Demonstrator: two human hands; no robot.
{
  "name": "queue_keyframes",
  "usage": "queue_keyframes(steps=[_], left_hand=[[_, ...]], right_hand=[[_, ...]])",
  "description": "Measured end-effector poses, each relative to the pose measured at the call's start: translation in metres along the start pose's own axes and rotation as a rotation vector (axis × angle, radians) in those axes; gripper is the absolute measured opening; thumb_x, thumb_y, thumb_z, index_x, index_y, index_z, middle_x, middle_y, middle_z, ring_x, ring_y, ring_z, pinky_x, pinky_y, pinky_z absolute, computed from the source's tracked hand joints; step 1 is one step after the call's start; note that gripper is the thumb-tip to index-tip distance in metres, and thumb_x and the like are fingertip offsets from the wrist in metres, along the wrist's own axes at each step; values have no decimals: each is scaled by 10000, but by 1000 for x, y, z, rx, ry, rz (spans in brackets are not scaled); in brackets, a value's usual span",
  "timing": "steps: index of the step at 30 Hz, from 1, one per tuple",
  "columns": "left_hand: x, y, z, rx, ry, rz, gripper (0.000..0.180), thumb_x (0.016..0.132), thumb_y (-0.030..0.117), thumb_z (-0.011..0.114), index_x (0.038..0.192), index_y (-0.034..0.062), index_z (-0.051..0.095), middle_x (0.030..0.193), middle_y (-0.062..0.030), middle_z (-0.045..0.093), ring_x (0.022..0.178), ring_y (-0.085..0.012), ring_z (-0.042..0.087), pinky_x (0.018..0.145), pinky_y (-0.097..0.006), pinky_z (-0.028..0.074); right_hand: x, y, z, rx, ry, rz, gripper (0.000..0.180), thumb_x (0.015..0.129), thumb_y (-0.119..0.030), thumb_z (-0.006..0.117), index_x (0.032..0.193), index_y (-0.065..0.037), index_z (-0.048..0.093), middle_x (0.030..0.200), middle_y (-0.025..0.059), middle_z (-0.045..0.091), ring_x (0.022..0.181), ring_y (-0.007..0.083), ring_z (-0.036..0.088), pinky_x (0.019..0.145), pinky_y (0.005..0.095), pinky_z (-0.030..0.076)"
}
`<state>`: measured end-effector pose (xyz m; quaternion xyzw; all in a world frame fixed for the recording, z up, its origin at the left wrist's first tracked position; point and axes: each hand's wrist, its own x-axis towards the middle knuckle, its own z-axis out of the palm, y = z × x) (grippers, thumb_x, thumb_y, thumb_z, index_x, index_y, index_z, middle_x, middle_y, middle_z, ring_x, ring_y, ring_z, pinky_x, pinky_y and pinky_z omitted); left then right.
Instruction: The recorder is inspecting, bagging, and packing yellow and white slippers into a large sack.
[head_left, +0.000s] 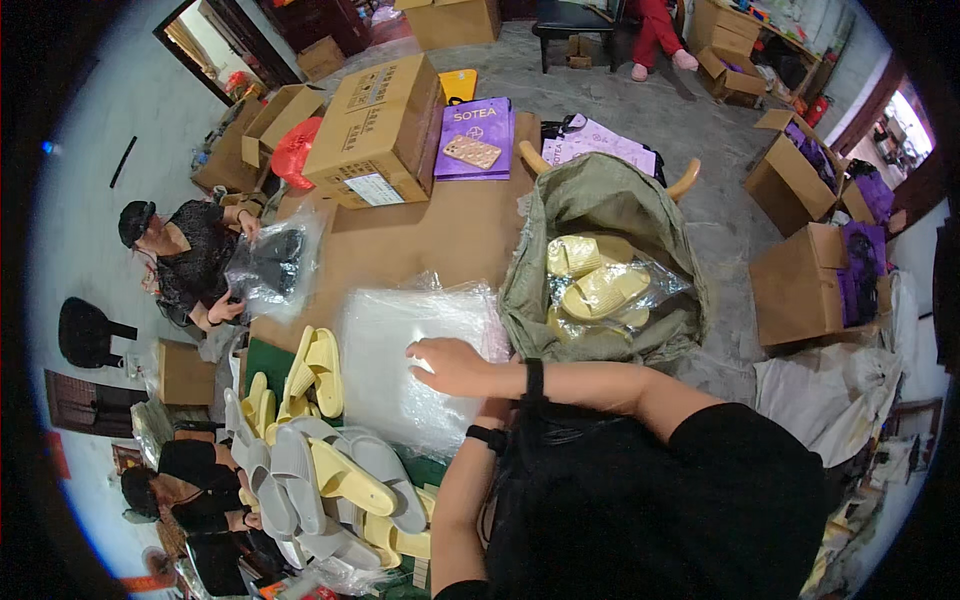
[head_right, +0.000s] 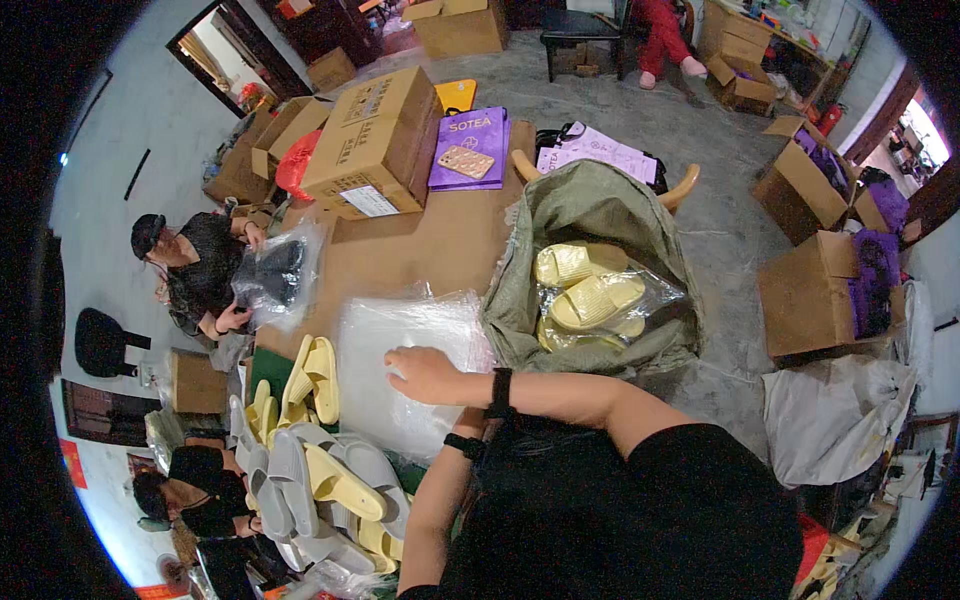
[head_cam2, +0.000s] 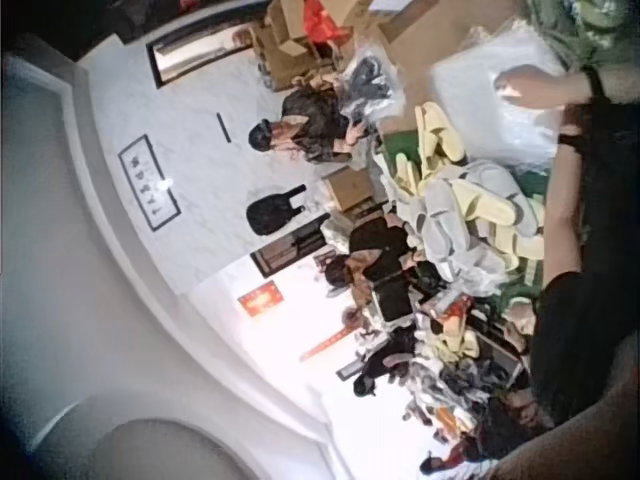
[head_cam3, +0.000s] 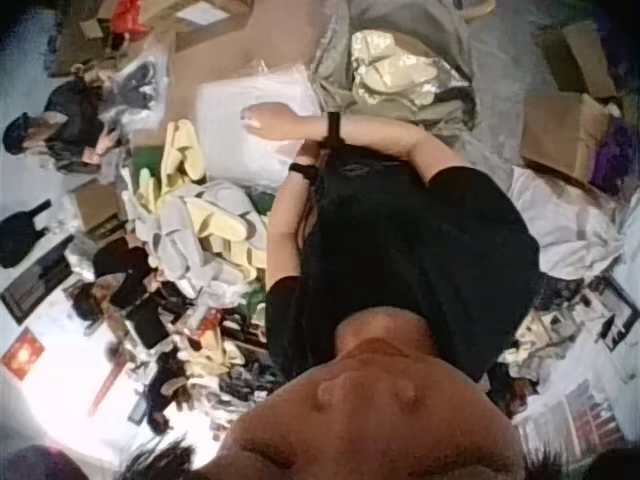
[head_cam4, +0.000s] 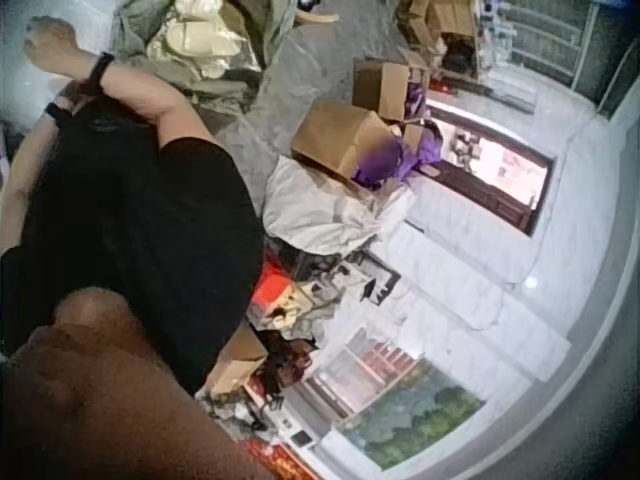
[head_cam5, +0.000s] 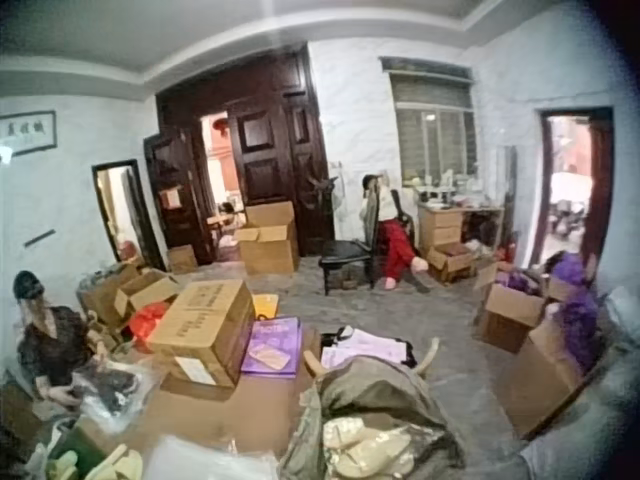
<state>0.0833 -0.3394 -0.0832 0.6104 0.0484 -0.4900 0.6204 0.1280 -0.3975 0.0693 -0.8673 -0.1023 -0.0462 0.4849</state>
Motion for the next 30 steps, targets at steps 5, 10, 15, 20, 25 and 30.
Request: queue_keyframes(steps=[5,10,15,20,25,30], left_hand=[[-20,-30,-27,472,290,205,431,851,252,503,1206,24,418,1143,-147,516,1060,-319,472,807,-453,421],[-28,-55,-47,905,621,350,481,843,300,511,1227,29,409,1181,-154,495,1118,-341,428,852,-482,389],[-43,-38,-24,1118,997,28,628,783,389,573,1307,111,367,1317,-204,364,1237,-407,280,959,-541,269],[-68,-50,-21,1283,883,-144,724,739,432,620,1360,257,291,1410,-212,198,1275,-418,217,988,-547,238],[-70,-44,-1,1265,895,-194,751,729,439,638,1362,220,299,1412,-212,188,1286,-410,194,1015,-520,219],[-66,-69,-1,738,1007,144,645,775,349,614,1308,78,371,1384,-277,183,1285,-418,181,1039,-454,219]], right_hand=[[2,-7,61,-80,-272,-16,271,793,-208,527,1005,-39,530,903,160,570,839,338,553,725,441,436],[-16,24,94,-264,-396,-78,337,721,-171,554,1030,-39,534,1022,155,536,892,324,518,739,452,417],[-21,112,72,-353,-418,-332,328,712,-187,567,1017,-69,574,1125,170,499,972,357,494,767,464,405],[-8,129,55,-503,-874,-437,394,709,-255,595,1073,-113,540,1153,138,499,1067,344,470,855,476,383],[-1,148,42,-631,-859,-662,571,723,-294,621,1251,-196,427,1280,118,421,1147,353,414,882,529,362],[1,129,42,-750,-1028,-612,624,753,-304,602,1317,-211,353,1302,199,375,1162,397,385,906,547,330]])
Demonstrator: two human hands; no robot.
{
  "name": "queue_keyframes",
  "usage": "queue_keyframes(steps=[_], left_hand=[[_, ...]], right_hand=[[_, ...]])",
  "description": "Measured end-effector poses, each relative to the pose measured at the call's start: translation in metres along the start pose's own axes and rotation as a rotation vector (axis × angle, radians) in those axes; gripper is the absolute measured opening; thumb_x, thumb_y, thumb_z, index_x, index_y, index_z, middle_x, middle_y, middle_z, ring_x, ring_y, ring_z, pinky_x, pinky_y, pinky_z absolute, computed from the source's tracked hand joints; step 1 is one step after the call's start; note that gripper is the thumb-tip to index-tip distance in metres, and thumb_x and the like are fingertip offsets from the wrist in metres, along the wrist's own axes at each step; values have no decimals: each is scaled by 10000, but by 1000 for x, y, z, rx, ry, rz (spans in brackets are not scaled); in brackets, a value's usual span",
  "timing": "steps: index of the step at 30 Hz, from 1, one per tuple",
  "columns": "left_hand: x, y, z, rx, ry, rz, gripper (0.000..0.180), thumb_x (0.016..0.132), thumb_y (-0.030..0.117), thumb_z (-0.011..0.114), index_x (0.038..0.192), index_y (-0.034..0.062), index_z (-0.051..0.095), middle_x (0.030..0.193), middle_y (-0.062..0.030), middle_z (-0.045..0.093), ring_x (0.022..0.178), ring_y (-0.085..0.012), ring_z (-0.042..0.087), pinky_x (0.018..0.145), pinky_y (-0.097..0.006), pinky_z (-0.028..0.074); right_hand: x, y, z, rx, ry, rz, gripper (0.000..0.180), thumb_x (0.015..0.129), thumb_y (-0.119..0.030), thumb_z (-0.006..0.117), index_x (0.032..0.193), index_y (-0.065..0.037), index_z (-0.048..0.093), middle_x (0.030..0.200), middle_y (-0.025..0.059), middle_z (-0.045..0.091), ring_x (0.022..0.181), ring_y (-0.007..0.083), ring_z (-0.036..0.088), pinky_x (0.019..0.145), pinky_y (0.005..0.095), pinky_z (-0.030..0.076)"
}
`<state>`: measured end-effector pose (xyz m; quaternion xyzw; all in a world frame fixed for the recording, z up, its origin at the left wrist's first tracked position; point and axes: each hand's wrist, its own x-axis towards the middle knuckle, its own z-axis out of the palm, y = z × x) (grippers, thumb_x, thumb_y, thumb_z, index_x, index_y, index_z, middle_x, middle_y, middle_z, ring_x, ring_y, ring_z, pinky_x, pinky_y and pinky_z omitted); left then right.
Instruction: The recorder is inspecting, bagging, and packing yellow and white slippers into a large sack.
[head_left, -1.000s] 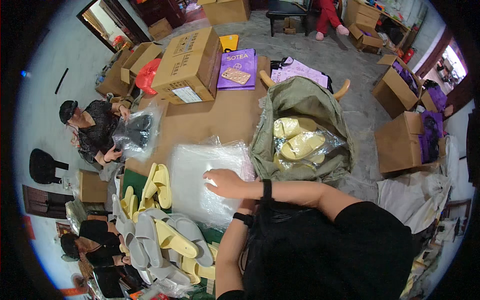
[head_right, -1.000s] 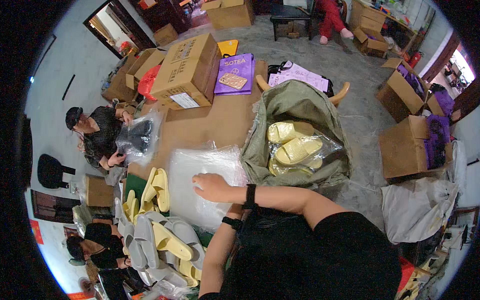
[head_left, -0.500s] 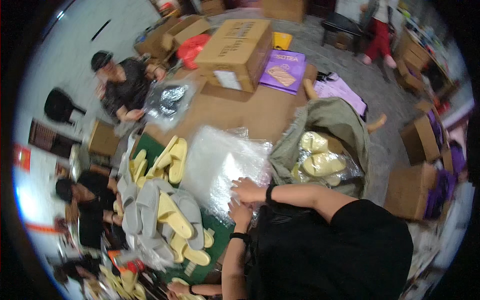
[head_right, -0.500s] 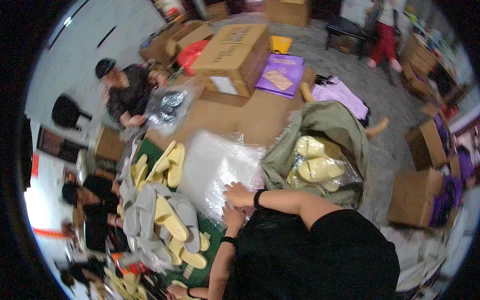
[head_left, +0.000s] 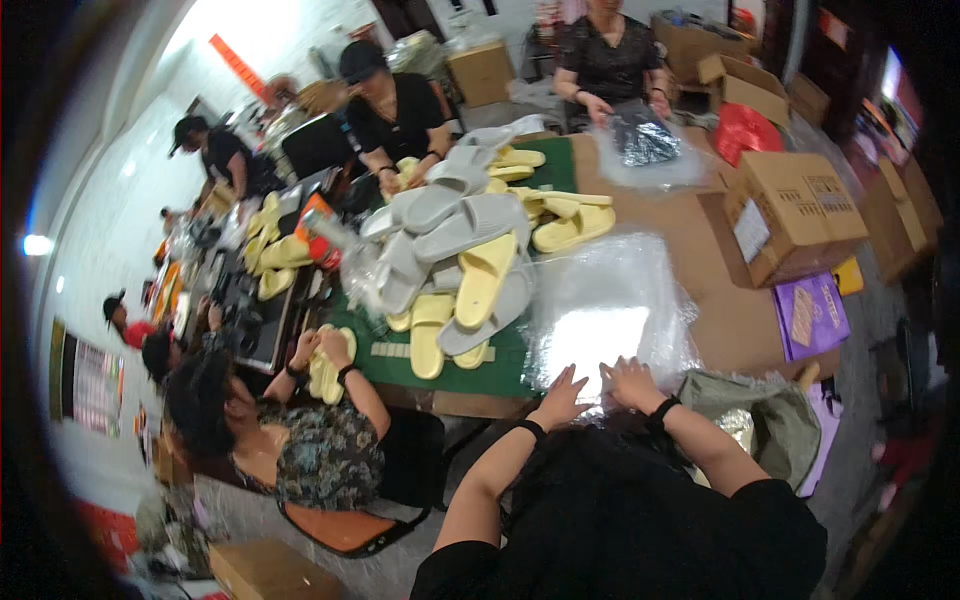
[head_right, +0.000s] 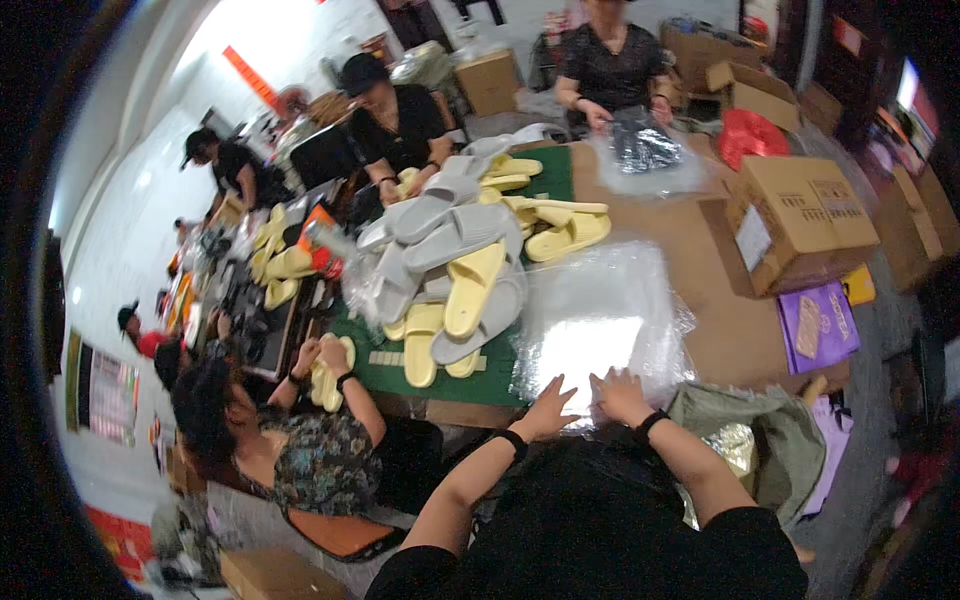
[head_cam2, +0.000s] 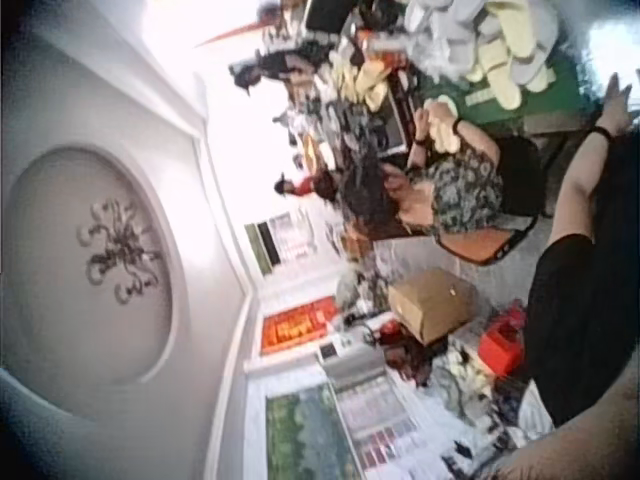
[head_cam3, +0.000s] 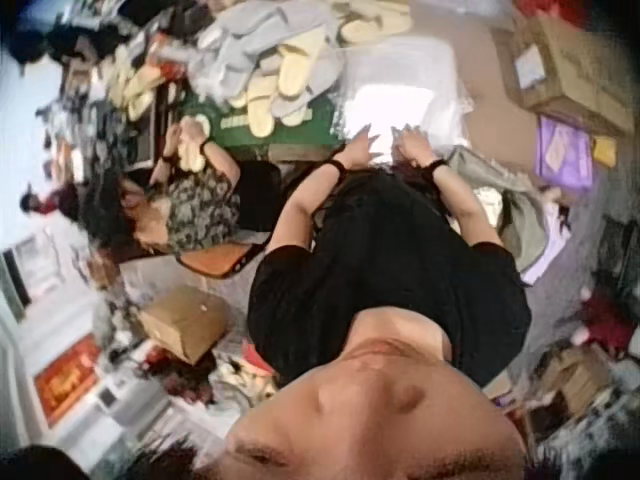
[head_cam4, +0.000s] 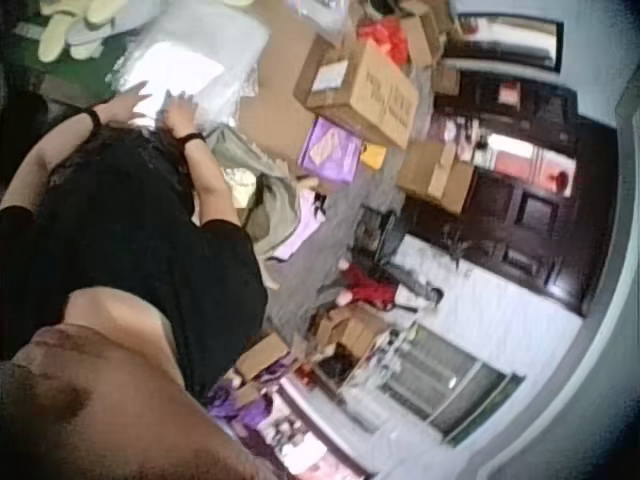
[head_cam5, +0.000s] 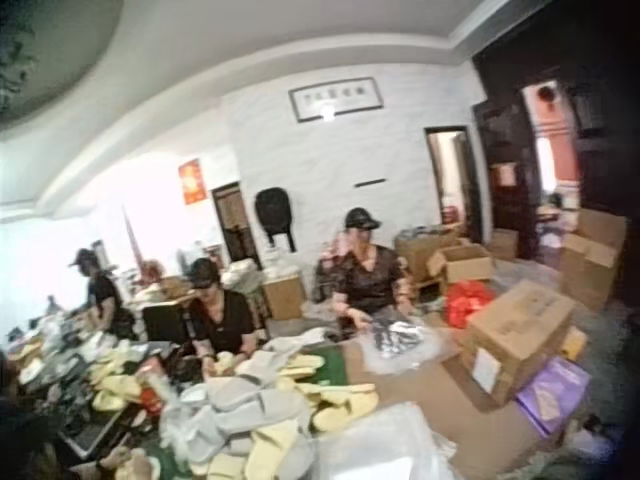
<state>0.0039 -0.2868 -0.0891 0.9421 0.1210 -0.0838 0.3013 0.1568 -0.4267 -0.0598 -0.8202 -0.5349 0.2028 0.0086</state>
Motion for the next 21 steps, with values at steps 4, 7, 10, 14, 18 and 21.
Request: queue_keyframes(steps=[4,7,10,14,18,21], left_hand=[[16,-5,-43,-151,518,-100,646,789,232,612,1311,16,299,1355,-306,208,1263,-432,203,1024,-452,243],[28,-22,-102,-102,848,-308,661,797,181,604,1319,-17,251,1332,-319,227,1234,-449,237,1011,-450,240],[36,-46,-164,-256,997,-440,683,834,269,567,1341,-15,208,1351,-297,218,1235,-429,254,1018,-434,240],[70,-83,-228,-866,1151,-595,777,830,375,571,1355,-16,152,1361,-259,245,1252,-349,279,1011,-401,267],[99,-133,-254,-1065,1290,-603,863,784,385,625,1354,-5,108,1361,-246,245,1242,-342,306,996,-385,291],[100,-181,-252,-1298,1451,-594,709,782,98,613,1309,72,141,1230,-166,375,1032,-277,488,794,-388,438]], right_hand=[[3,6,13,-131,119,5,621,758,-310,603,1314,-175,363,1282,228,388,1190,396,363,963,539,265],[8,2,18,-111,270,-76,523,756,-306,599,1235,-159,448,1265,199,420,1179,358,395,947,517,303],[8,-15,-1,33,-17,-184,395,768,-279,571,1121,-124,485,1105,160,493,970,318,514,751,461,443],[3,-9,31,97,54,-176,479,776,-289,562,1199,-119,414,1122,204,471,986,390,496,752,492,458],[-1,-14,31,163,-68,-130,555,747,-287,587,1235,-115,387,1191,235,433,1061,435,450,823,485,447],[10,-11,34,205,-110,-165,649,724,-302,615,1252,-43,339,1265,283,372,1116,470,399,885,502,405]])
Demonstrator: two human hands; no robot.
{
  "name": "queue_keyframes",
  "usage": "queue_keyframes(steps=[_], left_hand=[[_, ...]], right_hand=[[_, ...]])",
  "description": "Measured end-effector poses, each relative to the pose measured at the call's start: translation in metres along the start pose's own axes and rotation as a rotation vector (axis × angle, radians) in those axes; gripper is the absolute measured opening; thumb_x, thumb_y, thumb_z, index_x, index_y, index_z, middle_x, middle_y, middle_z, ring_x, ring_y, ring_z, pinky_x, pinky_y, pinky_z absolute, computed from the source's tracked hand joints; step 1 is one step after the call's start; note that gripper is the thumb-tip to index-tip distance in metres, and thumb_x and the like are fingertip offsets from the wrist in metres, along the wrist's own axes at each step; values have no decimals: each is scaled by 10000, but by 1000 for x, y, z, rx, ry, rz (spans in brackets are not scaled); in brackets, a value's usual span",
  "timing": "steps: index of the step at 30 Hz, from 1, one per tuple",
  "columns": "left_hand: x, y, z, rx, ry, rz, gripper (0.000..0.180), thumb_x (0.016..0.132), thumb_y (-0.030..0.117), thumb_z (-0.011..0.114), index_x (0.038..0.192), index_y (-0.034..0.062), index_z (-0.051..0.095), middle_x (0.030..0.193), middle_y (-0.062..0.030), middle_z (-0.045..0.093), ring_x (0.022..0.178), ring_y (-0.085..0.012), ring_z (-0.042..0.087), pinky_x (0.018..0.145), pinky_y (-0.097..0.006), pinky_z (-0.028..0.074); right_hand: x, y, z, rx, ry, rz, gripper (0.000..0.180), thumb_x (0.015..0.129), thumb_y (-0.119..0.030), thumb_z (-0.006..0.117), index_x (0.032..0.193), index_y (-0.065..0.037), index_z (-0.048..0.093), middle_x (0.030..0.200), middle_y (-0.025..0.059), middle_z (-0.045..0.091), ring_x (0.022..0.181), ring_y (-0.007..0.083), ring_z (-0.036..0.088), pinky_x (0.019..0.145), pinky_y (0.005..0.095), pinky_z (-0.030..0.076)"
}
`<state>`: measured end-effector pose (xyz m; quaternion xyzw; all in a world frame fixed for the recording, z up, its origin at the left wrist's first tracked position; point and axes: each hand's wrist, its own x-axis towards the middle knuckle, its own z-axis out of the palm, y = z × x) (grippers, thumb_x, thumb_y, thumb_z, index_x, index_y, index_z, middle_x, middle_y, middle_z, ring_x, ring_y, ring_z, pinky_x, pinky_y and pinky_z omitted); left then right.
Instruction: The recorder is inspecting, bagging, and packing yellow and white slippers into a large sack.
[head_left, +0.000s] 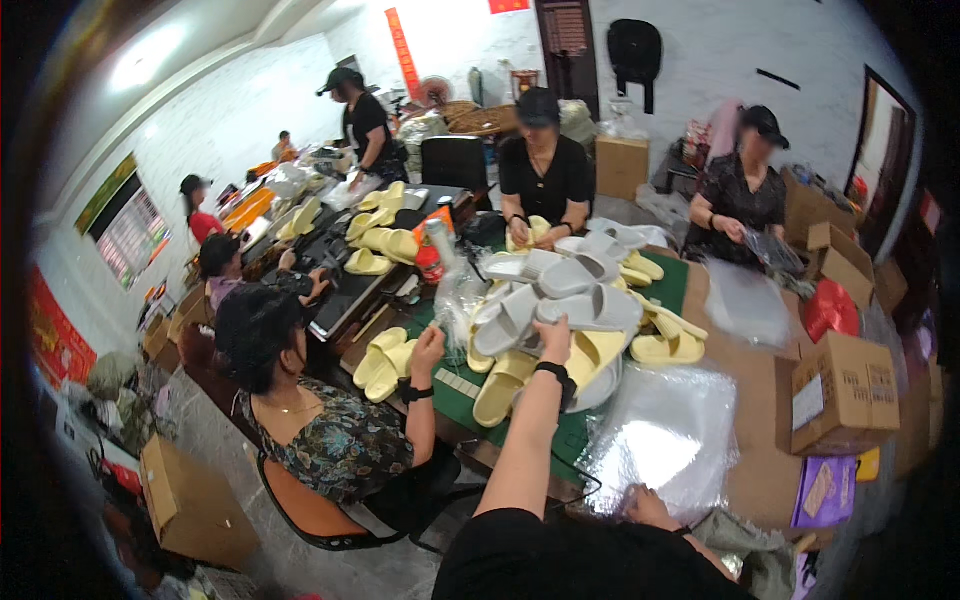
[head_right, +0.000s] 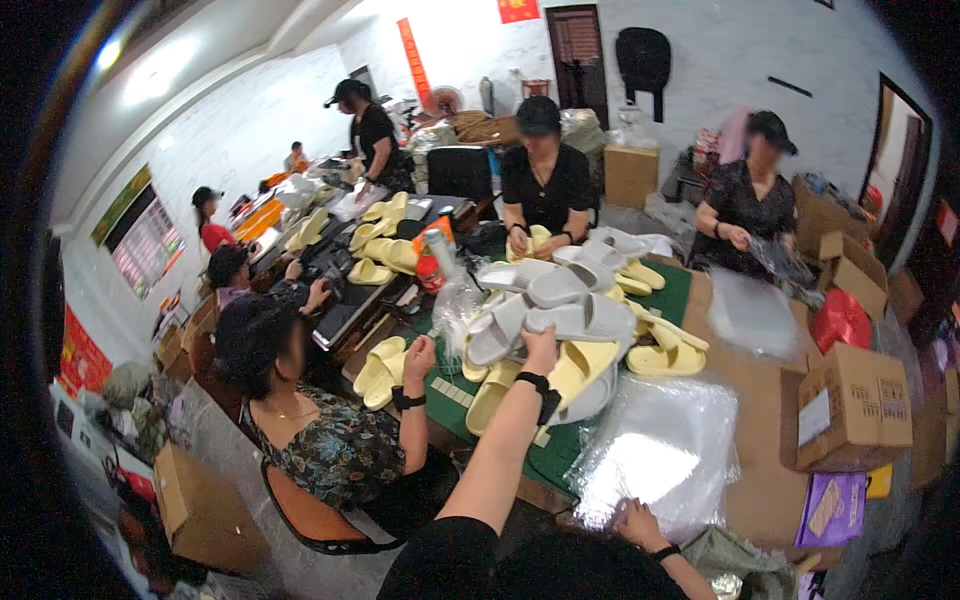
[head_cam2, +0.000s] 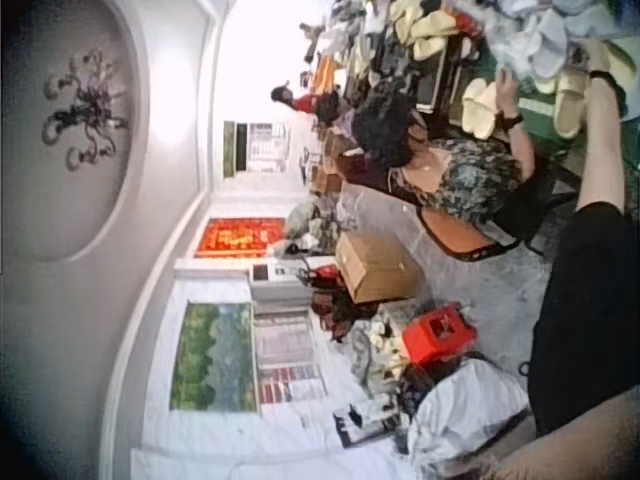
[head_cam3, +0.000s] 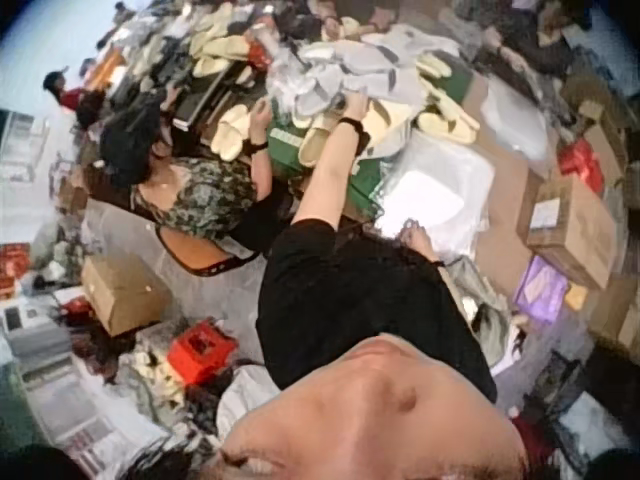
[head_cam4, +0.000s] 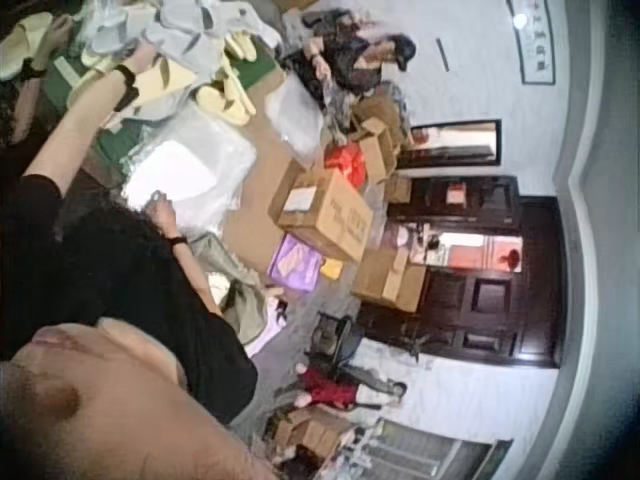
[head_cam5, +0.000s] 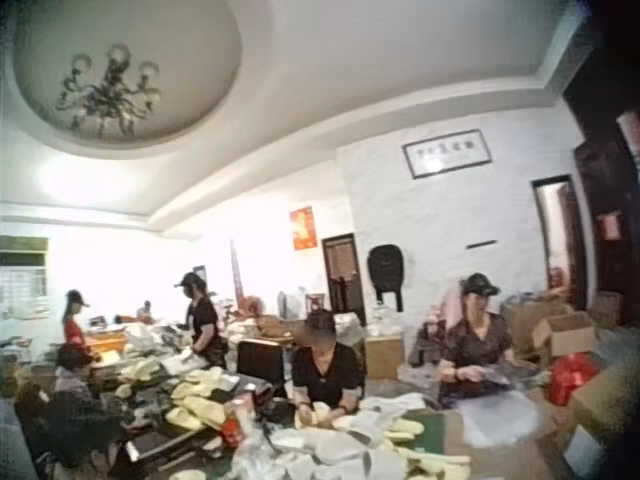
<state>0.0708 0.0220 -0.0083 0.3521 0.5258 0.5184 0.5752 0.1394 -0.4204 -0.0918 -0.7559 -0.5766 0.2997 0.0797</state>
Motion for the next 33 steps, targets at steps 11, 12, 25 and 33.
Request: queue_keyframes(steps=[11,12,25,33], left_hand=[[-103,92,16,-555,-726,-445,447,823,42,497,1184,60,233,1137,-195,407,993,-356,518,820,-471,495],[-126,90,27,-546,-782,-357,472,814,26,508,1190,66,226,1165,-184,390,1016,-353,509,838,-470,492],[-278,97,2,-513,-1050,-644,573,846,8,482,1296,115,144,1234,-172,374,1027,-330,524,866,-394,487],[-314,24,-20,-289,-838,-521,559,843,-10,476,1256,110,118,1208,-200,365,1008,-343,530,848,-397,494]], right_hand=[[33,42,22,43,-134,48,821,754,-548,550,1317,-19,273,1278,299,347,1204,450,321,983,502,296],[35,40,30,88,-120,29,821,754,-548,550,1317,-19,273,1278,299,347,1204,450,321,983,502,296],[9,8,-7,177,4,-18,519,758,-266,580,1170,7,421,1120,242,495,1094,398,432,954,457,324],[30,31,37,38,155,-98,521,779,-341,545,1188,-44,417,1187,220,459,1046,452,441,920,474,352]])
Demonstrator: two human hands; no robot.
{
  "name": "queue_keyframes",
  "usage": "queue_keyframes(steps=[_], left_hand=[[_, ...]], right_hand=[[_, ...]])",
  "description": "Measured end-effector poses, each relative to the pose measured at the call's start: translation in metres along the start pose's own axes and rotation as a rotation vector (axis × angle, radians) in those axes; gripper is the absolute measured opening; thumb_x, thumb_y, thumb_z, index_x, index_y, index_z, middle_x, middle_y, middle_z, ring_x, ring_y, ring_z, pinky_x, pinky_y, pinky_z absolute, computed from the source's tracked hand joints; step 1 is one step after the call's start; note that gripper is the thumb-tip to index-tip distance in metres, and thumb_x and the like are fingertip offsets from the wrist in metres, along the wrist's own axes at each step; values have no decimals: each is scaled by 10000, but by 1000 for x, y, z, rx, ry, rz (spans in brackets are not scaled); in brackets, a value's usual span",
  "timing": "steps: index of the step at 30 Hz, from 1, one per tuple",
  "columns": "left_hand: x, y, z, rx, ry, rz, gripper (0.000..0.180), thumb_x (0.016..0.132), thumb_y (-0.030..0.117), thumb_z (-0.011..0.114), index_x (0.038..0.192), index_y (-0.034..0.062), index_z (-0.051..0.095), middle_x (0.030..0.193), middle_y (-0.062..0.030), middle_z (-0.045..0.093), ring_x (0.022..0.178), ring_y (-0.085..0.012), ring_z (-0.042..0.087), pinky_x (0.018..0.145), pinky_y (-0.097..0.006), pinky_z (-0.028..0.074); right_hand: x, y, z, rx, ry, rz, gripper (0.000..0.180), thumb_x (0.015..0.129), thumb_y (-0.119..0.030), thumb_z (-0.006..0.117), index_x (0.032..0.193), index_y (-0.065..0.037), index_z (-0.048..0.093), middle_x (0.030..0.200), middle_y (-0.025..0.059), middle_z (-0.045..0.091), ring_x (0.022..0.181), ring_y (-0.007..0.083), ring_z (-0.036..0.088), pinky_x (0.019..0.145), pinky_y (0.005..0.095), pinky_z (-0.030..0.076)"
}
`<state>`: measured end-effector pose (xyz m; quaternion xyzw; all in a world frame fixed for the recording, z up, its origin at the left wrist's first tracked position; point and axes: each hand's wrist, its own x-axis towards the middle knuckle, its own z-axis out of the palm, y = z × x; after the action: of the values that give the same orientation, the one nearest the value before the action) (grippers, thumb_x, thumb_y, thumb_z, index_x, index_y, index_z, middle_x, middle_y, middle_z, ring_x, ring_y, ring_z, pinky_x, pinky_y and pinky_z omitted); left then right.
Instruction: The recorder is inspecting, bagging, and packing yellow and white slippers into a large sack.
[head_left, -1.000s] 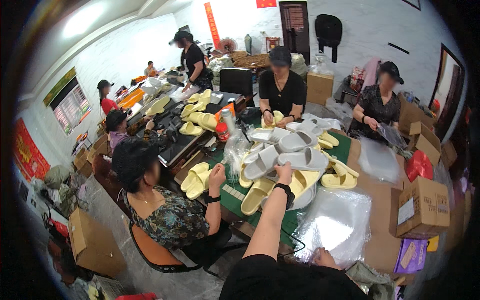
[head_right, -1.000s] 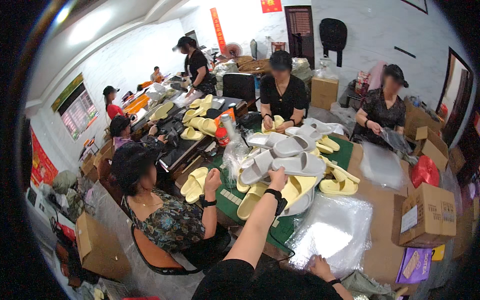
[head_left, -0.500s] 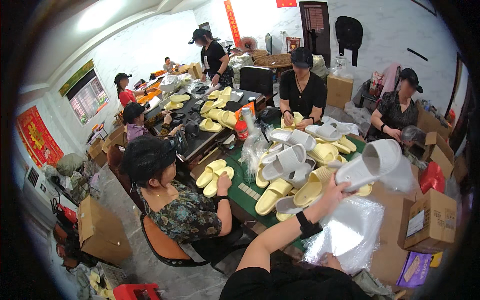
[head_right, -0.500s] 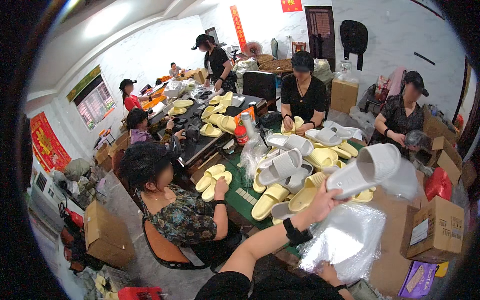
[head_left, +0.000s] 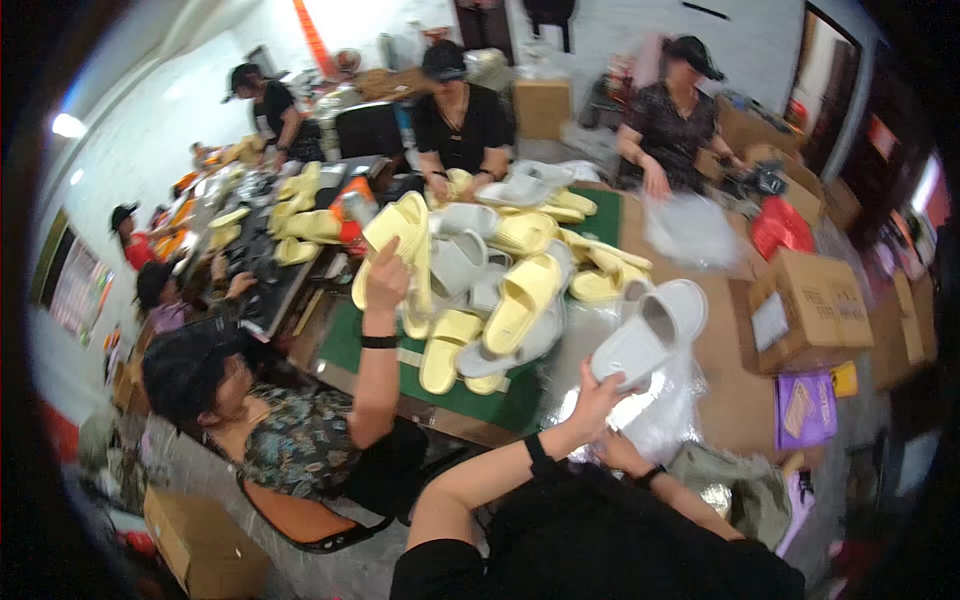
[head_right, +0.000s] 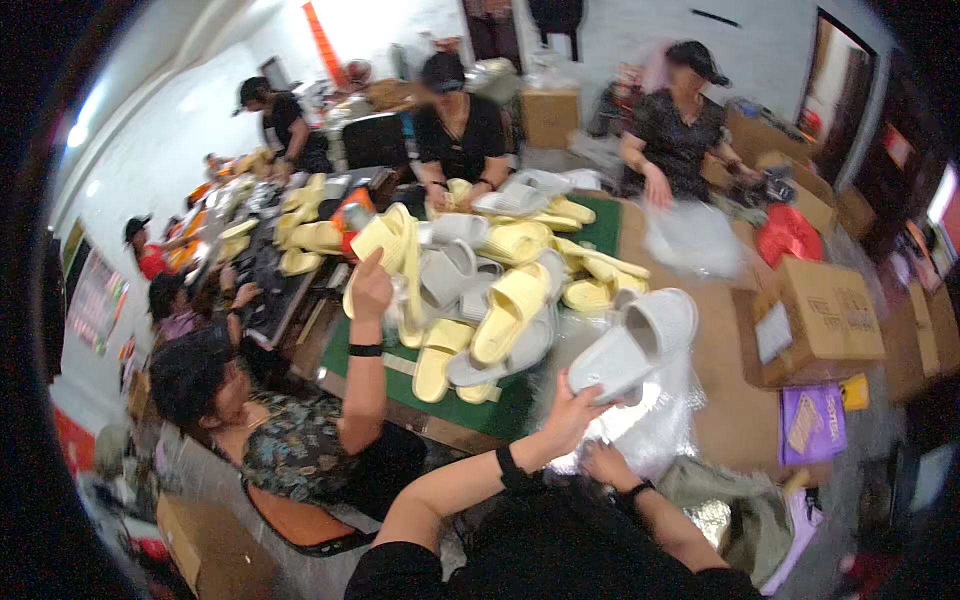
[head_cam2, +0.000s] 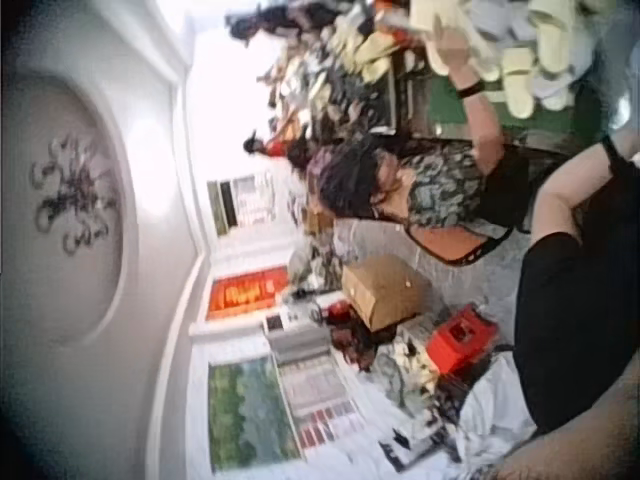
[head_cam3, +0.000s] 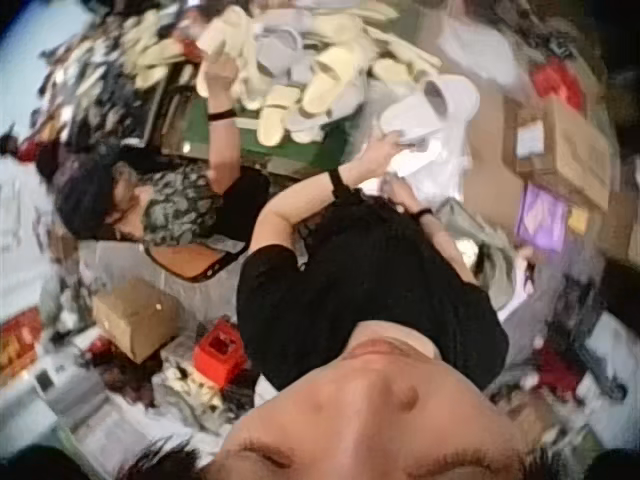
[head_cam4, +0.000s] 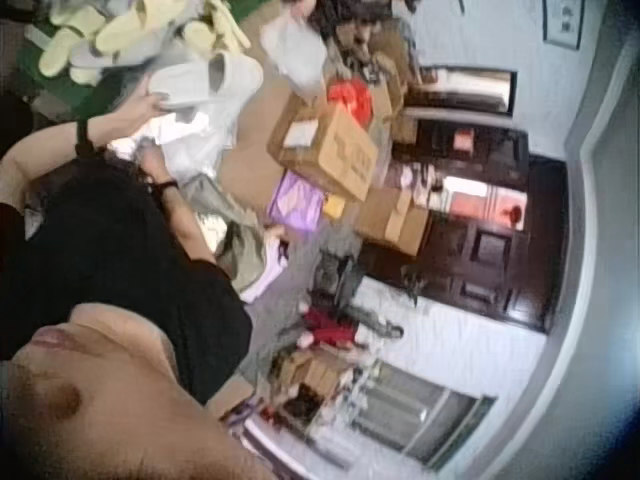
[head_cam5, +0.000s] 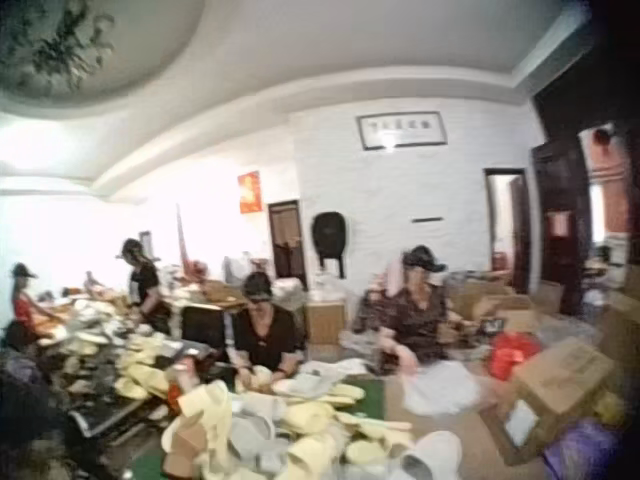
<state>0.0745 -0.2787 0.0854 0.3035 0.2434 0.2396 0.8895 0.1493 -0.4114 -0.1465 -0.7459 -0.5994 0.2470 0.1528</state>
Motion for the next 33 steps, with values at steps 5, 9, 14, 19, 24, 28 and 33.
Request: queue_keyframes(steps=[5,9,14,19,24,28,33], left_hand=[[16,-95,-69,50,231,-265,583,815,-30,466,1268,115,129,1168,-202,382,926,-356,552,819,-401,497],[37,-104,-74,62,260,-230,500,825,-21,441,1264,84,227,1121,-200,439,914,-348,557,779,-383,507],[19,-104,-56,181,-68,-453,371,847,88,498,1206,82,401,1136,-114,499,958,-238,535,812,-354,453],[9,-117,-81,1135,-499,-418,566,757,360,660,1213,107,439,1120,-111,536,984,-212,532,840,-354,427],[-11,-113,-93,2023,-473,-293,503,751,352,625,1221,253,477,1387,-173,252,1253,-461,207,935,-620,253],[-13,-118,-130,2161,-521,-148,523,747,363,596,1250,319,456,1418,-196,159,1264,-509,97,933,-690,140],[-14,-134,-154,2096,-504,-68,559,744,351,593,1278,319,430,1448,-182,66,1296,-482,7,961,-679,59]], right_hand=[[-6,-26,-33,-166,-181,151,644,771,-399,566,1297,-95,352,1308,212,370,1143,414,413,928,520,334],[-23,-5,-56,647,-9,443,632,804,-363,521,1325,-74,310,1303,164,407,1199,315,388,969,499,297],[-29,-3,-110,1926,585,640,569,790,-196,566,1285,-78,311,1141,105,500,1013,245,516,826,371,439],[-11,4,-106,1430,897,608,584,750,-33,584,1258,-26,295,1093,125,501,924,225,547,771,334,457],[-3,20,-140,738,1188,571,618,732,12,569,1274,-7,273,1125,196,496,1026,290,519,864,354,413],[12,47,-171,381,1053,560,589,732,-3,573,1260,-16,311,1173,245,464,1057,384,486,904,397,376],[21,59,-173,38,674,630,472,690,-24,590,1148,-53,478,1176,237,461,1082,375,455,854,435,394]])
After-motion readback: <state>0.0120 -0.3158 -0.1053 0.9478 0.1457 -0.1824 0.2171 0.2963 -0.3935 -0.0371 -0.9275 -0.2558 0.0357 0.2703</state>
